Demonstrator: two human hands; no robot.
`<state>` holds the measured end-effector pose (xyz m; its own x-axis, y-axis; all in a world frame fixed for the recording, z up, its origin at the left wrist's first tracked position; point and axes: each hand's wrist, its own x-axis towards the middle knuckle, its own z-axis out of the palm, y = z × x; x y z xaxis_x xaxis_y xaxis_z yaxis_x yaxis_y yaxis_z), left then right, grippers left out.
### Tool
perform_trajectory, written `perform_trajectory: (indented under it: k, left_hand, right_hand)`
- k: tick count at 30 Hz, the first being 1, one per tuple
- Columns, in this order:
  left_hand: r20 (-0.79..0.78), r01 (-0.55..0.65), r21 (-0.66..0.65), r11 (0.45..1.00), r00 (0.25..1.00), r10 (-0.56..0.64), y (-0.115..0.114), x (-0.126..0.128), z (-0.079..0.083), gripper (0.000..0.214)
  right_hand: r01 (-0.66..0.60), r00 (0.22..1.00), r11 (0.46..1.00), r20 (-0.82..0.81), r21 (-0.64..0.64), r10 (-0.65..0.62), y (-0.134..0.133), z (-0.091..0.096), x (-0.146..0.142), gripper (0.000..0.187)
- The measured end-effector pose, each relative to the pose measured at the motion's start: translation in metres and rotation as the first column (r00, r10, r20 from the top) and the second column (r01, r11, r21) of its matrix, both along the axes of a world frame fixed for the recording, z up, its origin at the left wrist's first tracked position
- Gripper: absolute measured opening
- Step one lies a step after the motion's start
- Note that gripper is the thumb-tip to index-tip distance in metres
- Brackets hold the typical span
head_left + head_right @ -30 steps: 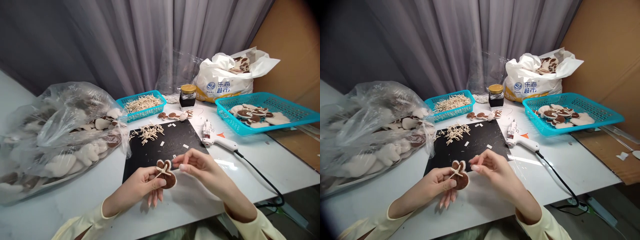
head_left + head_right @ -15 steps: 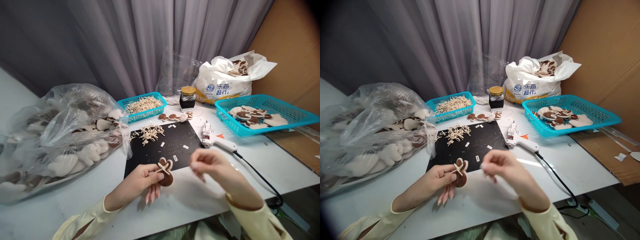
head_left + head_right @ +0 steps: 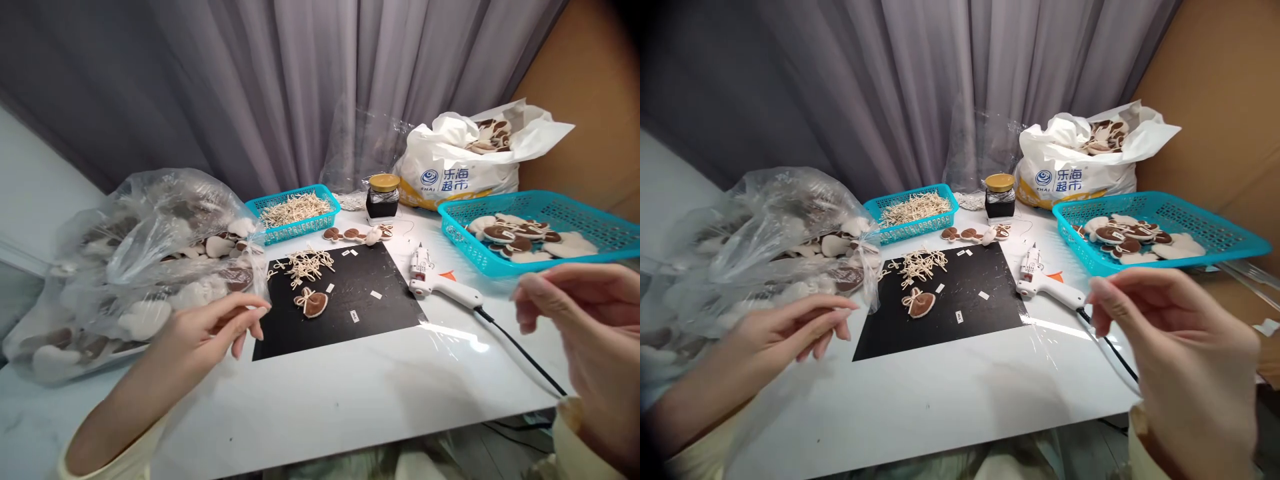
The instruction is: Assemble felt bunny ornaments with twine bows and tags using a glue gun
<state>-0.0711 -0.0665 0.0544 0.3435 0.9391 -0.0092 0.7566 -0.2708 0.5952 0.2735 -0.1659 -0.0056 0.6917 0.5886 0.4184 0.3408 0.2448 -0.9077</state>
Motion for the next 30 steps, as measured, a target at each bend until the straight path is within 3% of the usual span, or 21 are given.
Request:
perform_trajectory:
  k: [1, 3, 5, 8, 10, 11, 13, 16, 18, 20, 22, 25, 27, 30]
  left_hand:
    - [0.031, 0.04, 0.003, 0.999, 0.999, -0.04, -0.006, -0.001, 0.006, 0.025]
    - [0.128, 0.136, -0.037, 0.99, 0.983, -0.131, -0.019, 0.004, 0.013, 0.021]
    - [0.194, 0.18, -0.147, 0.973, 0.969, -0.15, -0.03, 0.019, 0.011, 0.021]
    - [0.288, 0.259, -0.405, 0.877, 0.946, -0.146, -0.04, 0.05, -0.004, 0.021]
    - [0.431, 0.356, -0.471, 0.807, 0.891, -0.141, -0.041, 0.066, -0.014, 0.025]
    - [0.49, 0.382, -0.465, 0.799, 0.863, -0.127, -0.041, 0.07, -0.019, 0.025]
    - [0.553, 0.375, -0.42, 0.827, 0.828, -0.094, -0.04, 0.074, -0.025, 0.026]
    - [0.538, 0.285, -0.376, 0.882, 0.842, -0.043, -0.039, 0.072, -0.031, 0.025]
    - [0.518, 0.237, -0.351, 0.906, 0.855, -0.023, -0.04, 0.07, -0.032, 0.025]
    - [0.516, 0.186, -0.288, 0.939, 0.856, -0.012, -0.042, 0.069, -0.032, 0.026]
    - [0.512, 0.137, -0.191, 0.972, 0.859, -0.02, -0.045, 0.068, -0.032, 0.024]
    - [0.497, 0.07, -0.039, 0.997, 0.867, -0.041, -0.05, 0.069, -0.031, 0.019]
    - [0.499, 0.021, 0.021, 1.0, 0.866, -0.029, -0.053, 0.07, -0.032, 0.018]
    - [0.5, 0.007, 0.036, 0.999, 0.866, -0.024, -0.055, 0.073, -0.033, 0.02]
  right_hand:
    - [-0.046, 0.999, 0.999, 0.005, -0.008, 0.046, 0.001, 0.002, -0.012, 0.012]
    - [-0.266, 0.963, 0.963, 0.032, -0.046, 0.268, 0.003, 0.005, -0.036, 0.007]
    - [-0.518, 0.848, 0.852, 0.082, -0.08, 0.524, 0.005, 0.004, -0.06, 0.003]
    - [-0.703, 0.689, 0.709, 0.195, -0.053, 0.698, 0.012, -0.003, -0.091, 0.02]
    - [-0.75, 0.636, 0.661, 0.247, -0.029, 0.731, 0.017, -0.009, -0.104, 0.029]
    - [-0.761, 0.621, 0.648, 0.264, -0.021, 0.738, 0.018, -0.012, -0.108, 0.032]
    - [-0.773, 0.607, 0.635, 0.281, -0.009, 0.743, 0.02, -0.017, -0.113, 0.037]
    - [-0.789, 0.589, 0.615, 0.266, -0.016, 0.763, 0.019, -0.017, -0.112, 0.04]
    - [-0.805, 0.571, 0.591, 0.198, -0.056, 0.797, 0.017, -0.013, -0.107, 0.036]
    - [-0.839, 0.528, 0.531, 0.06, -0.116, 0.847, 0.015, -0.008, -0.1, 0.03]
    - [-0.905, 0.421, 0.404, -0.138, -0.133, 0.897, 0.013, -0.004, -0.094, 0.029]
    - [-0.977, 0.188, 0.212, -0.393, 0.017, 0.9, 0.013, -0.002, -0.088, 0.028]
    - [-0.976, 0.082, 0.167, -0.476, 0.139, 0.876, 0.014, -0.004, -0.088, 0.029]
    - [-0.966, 0.019, 0.149, -0.516, 0.211, 0.857, 0.015, -0.004, -0.091, 0.03]
